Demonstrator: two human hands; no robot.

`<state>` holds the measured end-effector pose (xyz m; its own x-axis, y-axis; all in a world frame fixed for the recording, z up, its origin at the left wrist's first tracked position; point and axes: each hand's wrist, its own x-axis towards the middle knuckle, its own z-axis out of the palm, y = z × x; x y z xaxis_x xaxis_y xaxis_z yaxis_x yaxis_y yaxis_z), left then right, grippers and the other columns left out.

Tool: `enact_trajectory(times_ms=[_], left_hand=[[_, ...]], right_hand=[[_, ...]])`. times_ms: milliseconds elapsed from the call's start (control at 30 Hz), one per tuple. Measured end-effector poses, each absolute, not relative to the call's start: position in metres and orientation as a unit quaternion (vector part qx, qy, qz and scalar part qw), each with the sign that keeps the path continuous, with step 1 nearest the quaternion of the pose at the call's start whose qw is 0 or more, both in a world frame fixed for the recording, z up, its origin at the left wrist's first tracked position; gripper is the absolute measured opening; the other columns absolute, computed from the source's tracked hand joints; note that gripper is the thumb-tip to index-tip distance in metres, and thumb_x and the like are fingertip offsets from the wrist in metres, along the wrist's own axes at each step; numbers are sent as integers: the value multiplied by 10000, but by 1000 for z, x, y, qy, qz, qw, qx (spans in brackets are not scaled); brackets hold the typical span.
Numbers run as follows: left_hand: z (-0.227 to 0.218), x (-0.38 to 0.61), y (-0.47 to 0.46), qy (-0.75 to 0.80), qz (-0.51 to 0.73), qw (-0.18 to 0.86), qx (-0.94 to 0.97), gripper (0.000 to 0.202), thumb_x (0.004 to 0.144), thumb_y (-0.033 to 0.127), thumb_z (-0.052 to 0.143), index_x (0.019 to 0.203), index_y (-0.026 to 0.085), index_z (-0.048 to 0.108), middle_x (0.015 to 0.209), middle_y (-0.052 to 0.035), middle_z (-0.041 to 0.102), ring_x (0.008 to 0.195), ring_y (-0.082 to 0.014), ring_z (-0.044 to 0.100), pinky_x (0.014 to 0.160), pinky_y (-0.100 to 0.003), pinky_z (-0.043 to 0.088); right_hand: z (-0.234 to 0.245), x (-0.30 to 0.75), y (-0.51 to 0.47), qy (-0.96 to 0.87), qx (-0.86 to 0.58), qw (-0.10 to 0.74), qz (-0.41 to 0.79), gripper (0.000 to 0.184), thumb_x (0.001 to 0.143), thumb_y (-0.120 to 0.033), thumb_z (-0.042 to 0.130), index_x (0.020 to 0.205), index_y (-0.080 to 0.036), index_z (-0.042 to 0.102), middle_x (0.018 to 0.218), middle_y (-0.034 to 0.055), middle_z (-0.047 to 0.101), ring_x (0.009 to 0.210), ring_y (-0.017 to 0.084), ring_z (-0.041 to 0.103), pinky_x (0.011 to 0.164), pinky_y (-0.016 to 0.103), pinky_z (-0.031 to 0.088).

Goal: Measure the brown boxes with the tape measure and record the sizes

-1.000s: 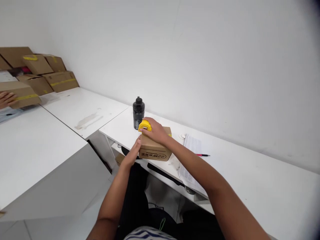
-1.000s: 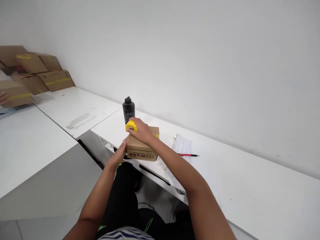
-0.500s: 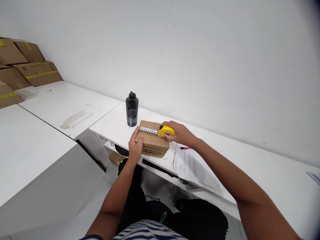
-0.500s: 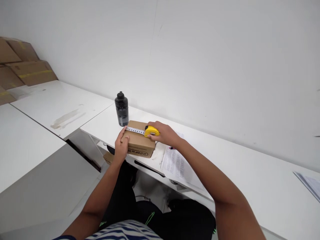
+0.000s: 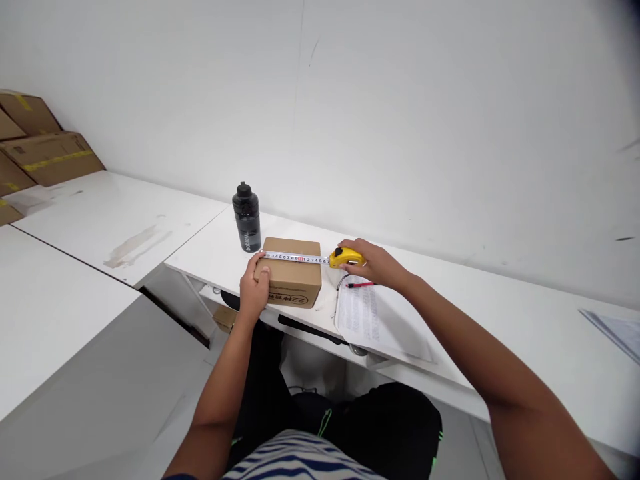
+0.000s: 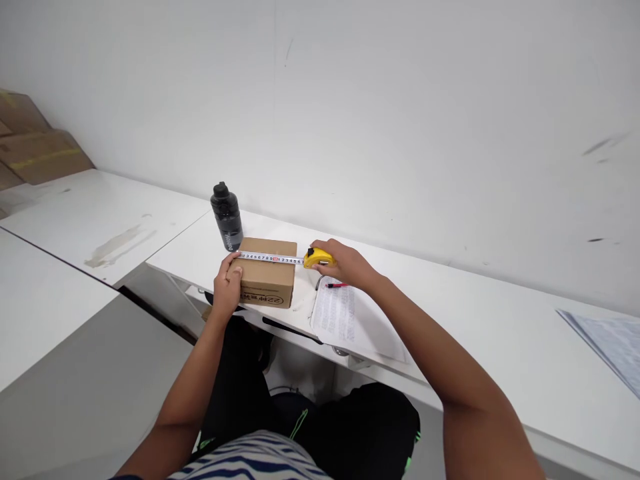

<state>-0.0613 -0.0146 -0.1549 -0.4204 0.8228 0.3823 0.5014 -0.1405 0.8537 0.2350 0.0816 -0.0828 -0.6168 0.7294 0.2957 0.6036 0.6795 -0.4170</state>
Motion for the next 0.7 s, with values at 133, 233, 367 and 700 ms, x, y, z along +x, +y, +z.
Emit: enact_trajectory(times_ms=[133,233,367,700], left_hand=[[-154,-63,-14,637,548,151,520,423,925,337,454,1323,252,572,1369,-40,629,1269,-241,583,1108,-370,447],[-156,-66,-13,628,554,162,522,412,933,340,454,1317,256,577,1398,-43,609,1301,-241,563,1142,-378,417],[-162,-70,-13,584,576,234,521,621,933,371,502,1519,246,335,1534,-109,485,1404,-237,482,1182,-400,373],[-160,-59,-13,559,623,340,429,1154,847,436,676,1558,226,-208,1586,-230,360,1397,-238,504,1127,-395,432]], right_hand=[[-87,238,81,-884,-376,237,144,432,875,-424,606,1290,-309,579,1147,63,687,951,250,676,854,421,545],[-86,233,81,-876,-384,254,147,467,863,-431,627,1305,-289,578,1261,69,673,1069,266,666,943,448,526],[-74,190,78,-883,-350,271,154,521,861,-459,637,1338,-262,567,1375,62,633,1208,263,622,1023,428,487],[-53,26,62,-937,-270,198,102,479,906,-435,595,1355,-275,543,1248,15,704,1007,242,674,811,324,479]])
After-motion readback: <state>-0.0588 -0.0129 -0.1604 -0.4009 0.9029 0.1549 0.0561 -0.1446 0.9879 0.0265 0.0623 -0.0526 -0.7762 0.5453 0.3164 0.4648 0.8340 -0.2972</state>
